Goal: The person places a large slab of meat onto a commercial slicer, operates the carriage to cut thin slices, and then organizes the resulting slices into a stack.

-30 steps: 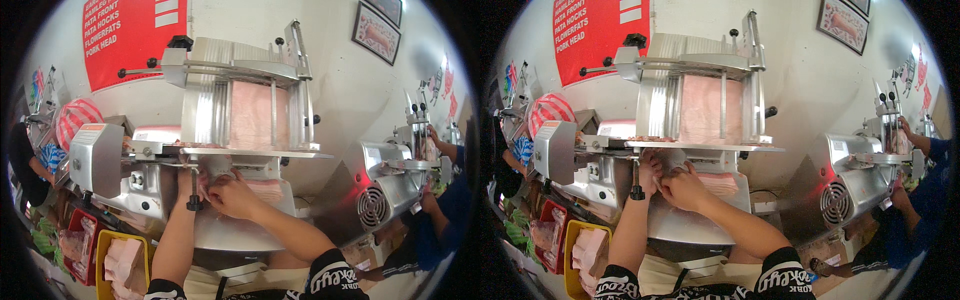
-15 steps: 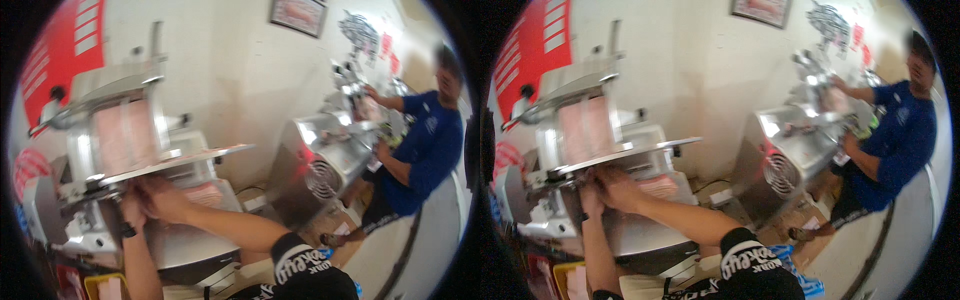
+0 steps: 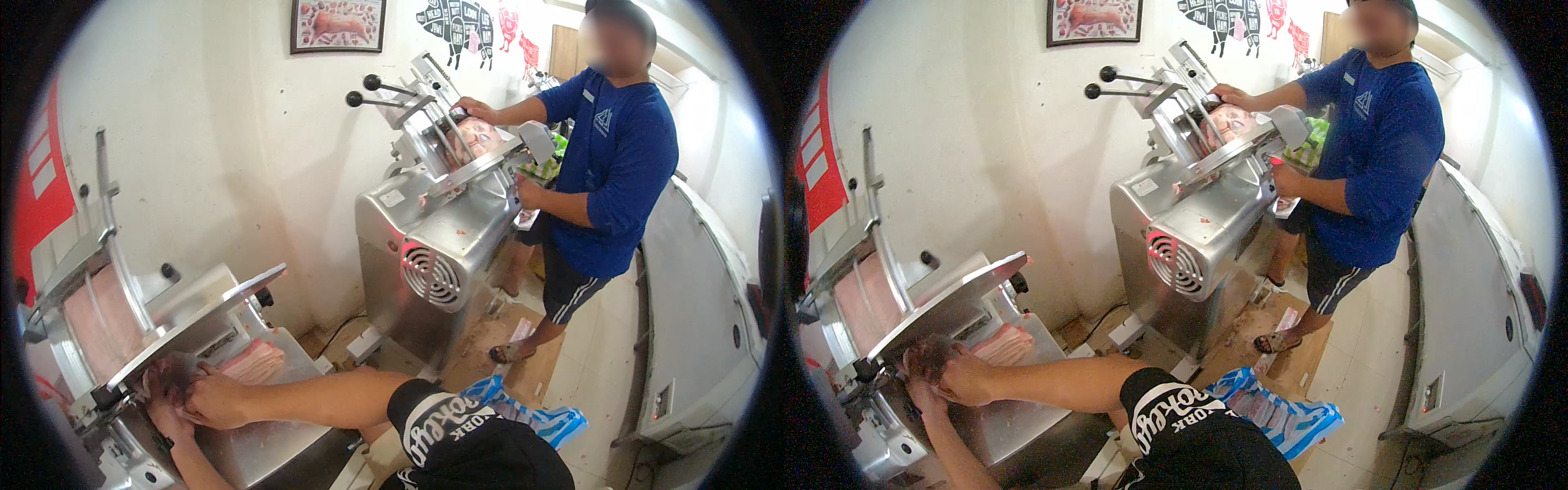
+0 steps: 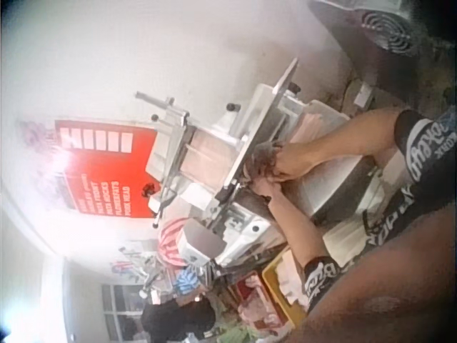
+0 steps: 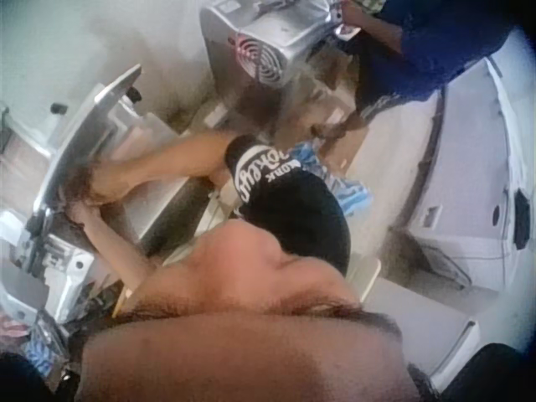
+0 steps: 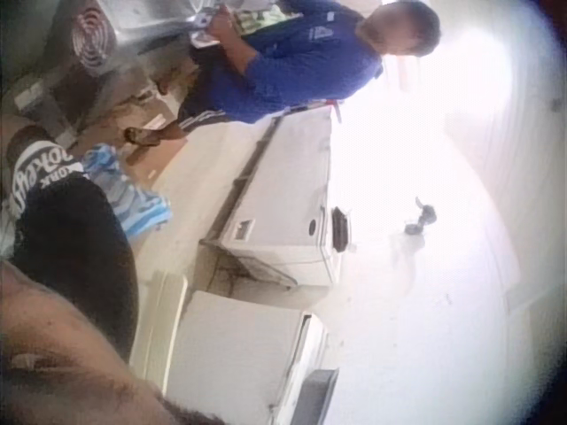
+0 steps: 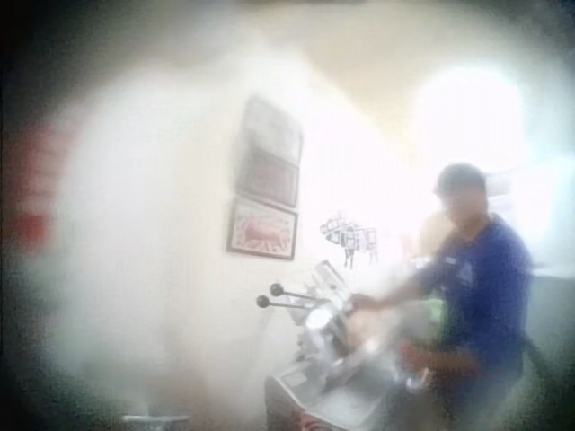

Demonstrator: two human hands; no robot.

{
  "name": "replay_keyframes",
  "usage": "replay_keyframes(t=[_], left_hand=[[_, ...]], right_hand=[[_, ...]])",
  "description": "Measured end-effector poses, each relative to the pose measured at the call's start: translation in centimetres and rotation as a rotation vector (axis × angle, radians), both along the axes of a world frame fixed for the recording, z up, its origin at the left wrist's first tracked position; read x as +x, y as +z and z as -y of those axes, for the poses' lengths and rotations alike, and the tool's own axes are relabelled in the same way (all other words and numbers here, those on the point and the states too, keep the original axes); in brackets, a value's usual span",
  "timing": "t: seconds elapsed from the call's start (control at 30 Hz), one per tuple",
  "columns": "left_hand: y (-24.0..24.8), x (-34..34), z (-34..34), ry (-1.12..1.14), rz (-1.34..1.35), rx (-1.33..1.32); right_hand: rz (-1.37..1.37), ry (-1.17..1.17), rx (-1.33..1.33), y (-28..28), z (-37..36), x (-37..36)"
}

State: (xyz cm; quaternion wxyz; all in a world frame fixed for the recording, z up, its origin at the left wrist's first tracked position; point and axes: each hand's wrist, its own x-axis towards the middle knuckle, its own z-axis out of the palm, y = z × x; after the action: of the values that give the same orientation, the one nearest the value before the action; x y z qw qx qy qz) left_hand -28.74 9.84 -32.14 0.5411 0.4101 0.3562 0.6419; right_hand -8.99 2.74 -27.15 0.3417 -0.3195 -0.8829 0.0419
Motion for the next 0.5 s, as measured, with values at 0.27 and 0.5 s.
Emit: replay_keyframes(t=[0.27, 0.5], left_hand=[[-2.5, -0.7, -1.1, -0.061, -0.048, 0.126], [2.3, 2.8, 2.2, 0.209, 0.019, -0.108]], right_hand=[[-0.096, 0.139, -0.141, 0.6, -1.3, 0.5], [-0.294, 0.105, -0.087, 0.8, -2.6, -0.7]])
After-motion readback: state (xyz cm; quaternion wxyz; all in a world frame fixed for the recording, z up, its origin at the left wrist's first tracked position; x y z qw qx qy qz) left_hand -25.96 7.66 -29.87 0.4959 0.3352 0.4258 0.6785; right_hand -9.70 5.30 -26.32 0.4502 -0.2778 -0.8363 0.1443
